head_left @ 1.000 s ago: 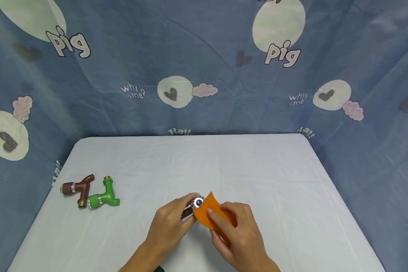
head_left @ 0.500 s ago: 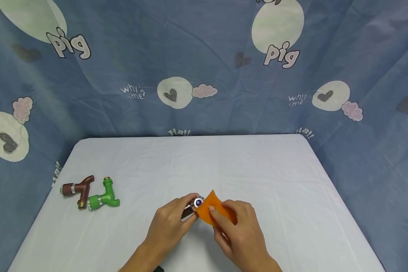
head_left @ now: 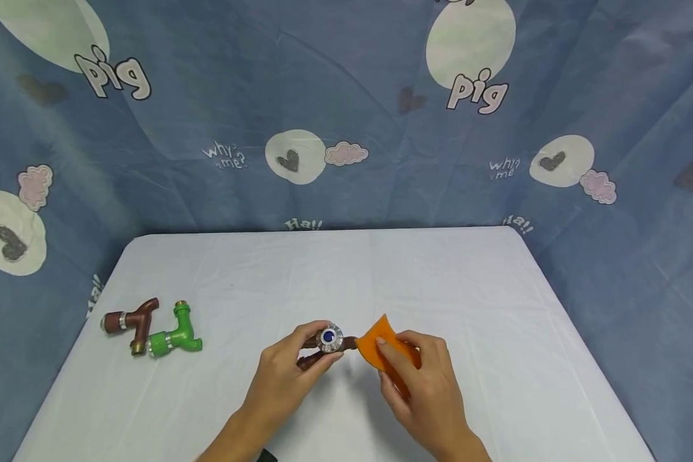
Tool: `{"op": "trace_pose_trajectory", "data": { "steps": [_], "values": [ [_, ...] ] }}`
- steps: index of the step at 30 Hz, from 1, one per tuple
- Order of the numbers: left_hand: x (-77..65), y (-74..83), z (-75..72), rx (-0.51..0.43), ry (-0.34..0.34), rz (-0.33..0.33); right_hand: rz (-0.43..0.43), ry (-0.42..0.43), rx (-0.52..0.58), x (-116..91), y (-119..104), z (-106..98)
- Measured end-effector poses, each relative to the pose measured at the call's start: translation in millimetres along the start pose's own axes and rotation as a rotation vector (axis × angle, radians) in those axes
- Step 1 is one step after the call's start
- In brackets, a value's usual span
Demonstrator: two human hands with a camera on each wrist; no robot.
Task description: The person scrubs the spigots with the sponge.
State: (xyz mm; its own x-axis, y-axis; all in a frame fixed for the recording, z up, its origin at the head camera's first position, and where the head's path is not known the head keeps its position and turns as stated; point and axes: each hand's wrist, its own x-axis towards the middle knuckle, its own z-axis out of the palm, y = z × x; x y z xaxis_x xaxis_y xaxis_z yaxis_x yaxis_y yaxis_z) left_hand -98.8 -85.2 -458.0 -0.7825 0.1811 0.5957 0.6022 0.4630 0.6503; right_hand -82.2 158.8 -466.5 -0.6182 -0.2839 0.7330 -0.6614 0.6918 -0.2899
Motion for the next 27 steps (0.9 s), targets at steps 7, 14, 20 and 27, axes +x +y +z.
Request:
{"op": "trace_pose_trajectory", "data": {
  "steps": [7, 14, 20, 27],
  "values": [
    [-0.3, 1.5, -1.3, -0.075, -0.025, -0.106, 0.021, -0.098, 0.026, -1.7, -4.6, 5.8],
    [0.6, 0.6, -5.2, -0.12, -0.024, -0.24, 0.036, -0.116, 0.023, -8.7, 3.6, 4.2],
    [1.9, 1.2, -7.0, -0.175, -0.01, -0.315, 0.046, -0.103, 0.015, -12.8, 9.7, 1.3],
    [4.5, 2.8, -8.5, -0.27, -0.018, -0.329, 0.037, -0.031, 0.065, -1.4, 7.2, 1.9]
  ]
}}
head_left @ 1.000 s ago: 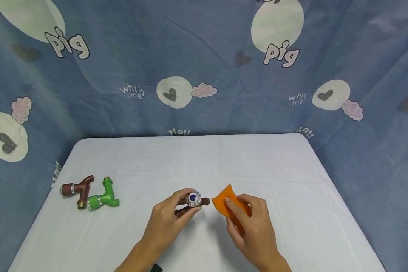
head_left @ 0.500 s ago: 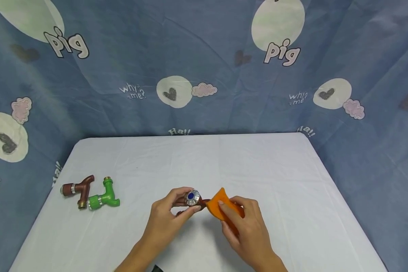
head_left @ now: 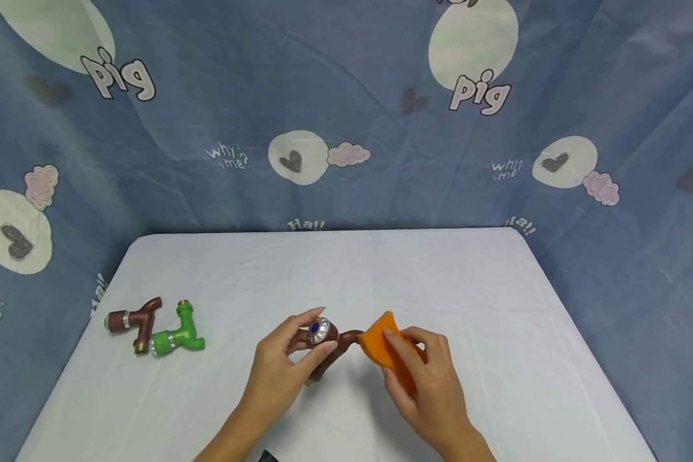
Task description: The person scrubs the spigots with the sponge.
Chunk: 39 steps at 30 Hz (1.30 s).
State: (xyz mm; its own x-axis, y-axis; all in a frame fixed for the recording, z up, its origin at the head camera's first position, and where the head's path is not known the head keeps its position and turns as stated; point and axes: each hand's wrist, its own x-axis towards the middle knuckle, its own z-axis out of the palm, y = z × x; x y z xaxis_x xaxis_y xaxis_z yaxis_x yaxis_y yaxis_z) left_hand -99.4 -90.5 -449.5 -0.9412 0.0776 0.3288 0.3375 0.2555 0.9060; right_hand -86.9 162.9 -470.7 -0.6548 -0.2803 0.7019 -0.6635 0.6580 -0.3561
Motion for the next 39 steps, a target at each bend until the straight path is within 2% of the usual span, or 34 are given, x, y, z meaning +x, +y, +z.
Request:
{"op": "trace_pose_trajectory", "data": {
  "steps": [3, 7, 9, 15, 19, 23, 28, 34, 39],
  "values": [
    [0.2, 0.1, 0.3, -0.017, -0.012, -0.002, -0.003, 0.002, 0.004, 3.9, -3.0, 3.7],
    [0.7, 0.8, -0.2, -0.045, -0.013, -0.029, 0.035, -0.026, 0.001, 0.3, -4.9, 8.2],
    [0.9, 1.8, -1.5, -0.081, -0.014, -0.08, 0.05, -0.04, 0.008, -3.9, -4.7, 9.2],
    [3.2, 7.8, -5.3, -0.237, 0.019, -0.303, 0.09, -0.07, 0.08, -12.1, -2.2, 6.9],
    [5.0, 11.3, -5.3, -0.329, 0.009, -0.361, 0.154, -0.066, 0.215, -9.4, -4.5, 6.5],
    [4.6, 13.1, -2.9, -0.378, -0.011, -0.35, 0.198, -0.084, 0.322, -4.8, -9.9, 8.6],
    [4.0, 10.9, -4.2, -0.384, 0.026, -0.287, 0.205, -0.151, 0.388, -7.1, -16.7, 11.6],
    [4.5, 6.0, -9.3, -0.39, 0.068, -0.237, 0.181, -0.216, 0.397, -14.2, -17.1, 8.9],
    [6.8, 4.6, -10.5, -0.388, 0.114, -0.227, 0.164, -0.193, 0.378, -19.8, -15.8, 6.2]
  ]
}}
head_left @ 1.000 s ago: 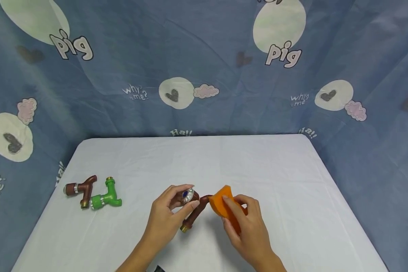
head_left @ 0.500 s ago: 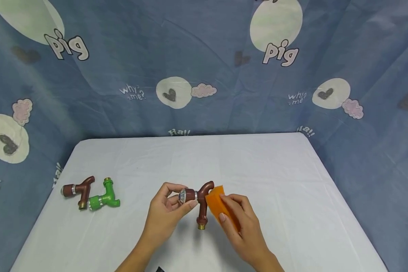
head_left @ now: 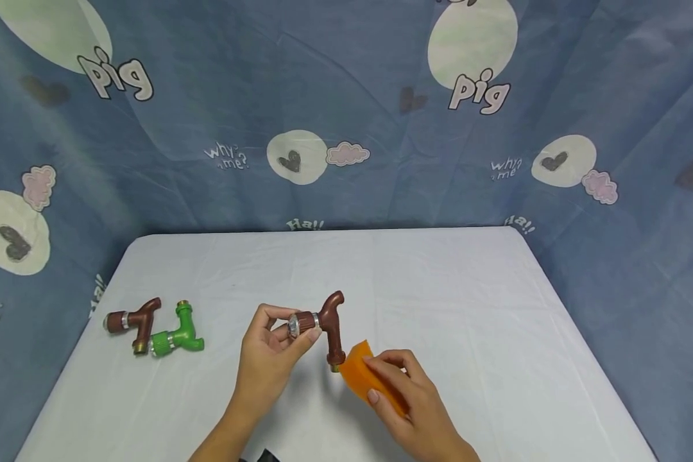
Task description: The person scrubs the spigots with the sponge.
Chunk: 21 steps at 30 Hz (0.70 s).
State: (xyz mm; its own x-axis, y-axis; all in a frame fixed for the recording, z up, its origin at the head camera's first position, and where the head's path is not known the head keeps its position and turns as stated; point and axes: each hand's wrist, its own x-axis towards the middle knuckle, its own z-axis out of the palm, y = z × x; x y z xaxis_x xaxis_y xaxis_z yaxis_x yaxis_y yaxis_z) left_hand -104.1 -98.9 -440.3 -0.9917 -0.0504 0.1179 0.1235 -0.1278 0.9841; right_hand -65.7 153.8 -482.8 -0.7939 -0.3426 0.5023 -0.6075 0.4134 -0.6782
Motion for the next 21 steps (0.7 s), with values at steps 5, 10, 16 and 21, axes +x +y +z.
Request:
{"op": "trace_pose_trajectory", "data": {
  "steps": [5, 10, 16, 21],
  "values": [
    [0.7, 0.6, 1.8, -0.001, 0.03, -0.004, -0.101, 0.1, -0.028, 0.8, -1.4, 2.2],
    [-0.9, -0.1, 3.9, -0.004, 0.038, 0.003, -0.252, 0.172, -0.069, 7.3, -5.2, 9.0],
    [-0.4, 2.2, 5.5, -0.016, 0.074, 0.052, -0.148, 0.171, -0.152, 2.5, -5.0, 11.3],
    [-0.2, 4.5, 6.3, -0.019, 0.072, 0.068, -0.037, 0.157, -0.172, -0.7, -2.1, 7.1]
  ]
}}
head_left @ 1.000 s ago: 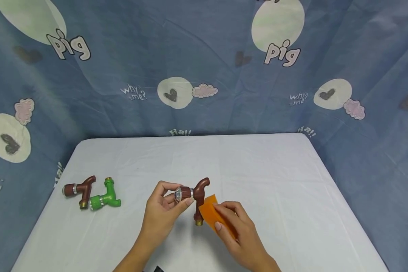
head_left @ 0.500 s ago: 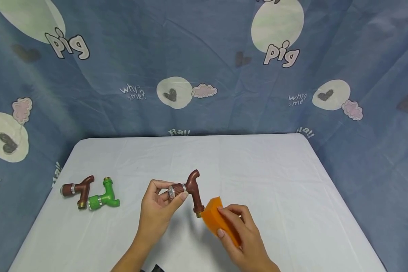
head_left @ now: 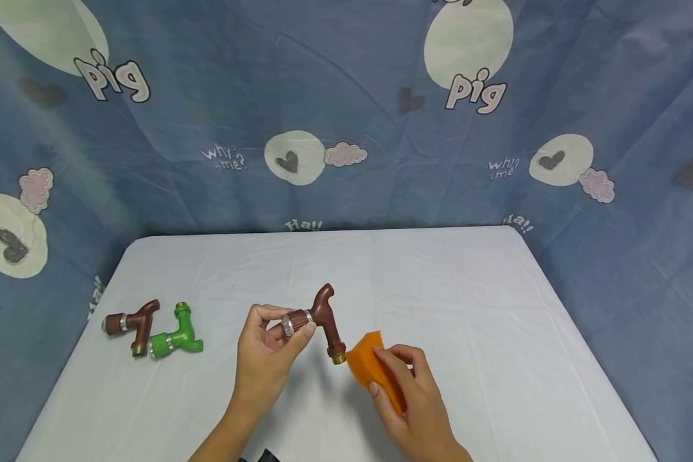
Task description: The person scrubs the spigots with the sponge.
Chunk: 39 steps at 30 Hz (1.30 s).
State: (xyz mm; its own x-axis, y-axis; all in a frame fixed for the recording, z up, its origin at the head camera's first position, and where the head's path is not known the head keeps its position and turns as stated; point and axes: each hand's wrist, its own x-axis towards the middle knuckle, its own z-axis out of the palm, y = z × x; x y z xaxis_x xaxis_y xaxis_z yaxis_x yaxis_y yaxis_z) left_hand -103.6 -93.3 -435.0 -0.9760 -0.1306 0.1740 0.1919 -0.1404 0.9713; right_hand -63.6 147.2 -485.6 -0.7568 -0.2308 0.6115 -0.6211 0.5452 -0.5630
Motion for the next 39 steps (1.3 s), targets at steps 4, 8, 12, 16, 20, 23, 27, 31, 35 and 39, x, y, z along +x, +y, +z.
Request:
{"op": "trace_pose_trajectory", "data": {
  "steps": [4, 8, 12, 16, 20, 23, 27, 31, 35, 39],
  "values": [
    [-1.1, -0.9, 1.5, -0.026, -0.002, 0.01, -0.052, 0.065, 0.005, 0.4, -3.1, 1.7],
    [-1.5, -3.0, 2.8, -0.033, -0.001, 0.024, -0.202, 0.144, -0.001, 0.4, -8.9, 9.1],
    [-1.1, -2.5, 2.5, -0.026, -0.009, 0.033, -0.191, 0.136, 0.021, -0.3, -9.3, 12.3],
    [-0.1, 0.7, 1.0, -0.024, -0.037, 0.043, -0.034, 0.072, 0.087, -2.0, -6.7, 9.9],
    [-0.5, 3.6, -0.4, -0.058, -0.052, 0.071, 0.111, 0.003, 0.176, -2.6, -5.0, 9.2],
    [-1.3, 5.1, -0.4, -0.12, -0.066, 0.103, 0.258, -0.058, 0.329, -1.8, -6.0, 8.1],
    [-2.0, 6.0, 0.4, -0.207, -0.093, 0.15, 0.464, -0.145, 0.659, 1.3, -11.2, 2.5],
    [-2.5, 5.6, 2.1, -0.268, -0.093, 0.176, 0.592, -0.296, 1.07, 4.9, -15.3, -3.5],
    [-2.4, 6.1, 4.1, -0.271, -0.082, 0.17, 0.646, -0.385, 1.407, 4.2, -17.0, -4.0],
    [-1.9, 5.3, 5.6, -0.273, -0.087, 0.172, 0.663, -0.408, 1.585, 3.2, -19.6, -2.7]
  ]
}}
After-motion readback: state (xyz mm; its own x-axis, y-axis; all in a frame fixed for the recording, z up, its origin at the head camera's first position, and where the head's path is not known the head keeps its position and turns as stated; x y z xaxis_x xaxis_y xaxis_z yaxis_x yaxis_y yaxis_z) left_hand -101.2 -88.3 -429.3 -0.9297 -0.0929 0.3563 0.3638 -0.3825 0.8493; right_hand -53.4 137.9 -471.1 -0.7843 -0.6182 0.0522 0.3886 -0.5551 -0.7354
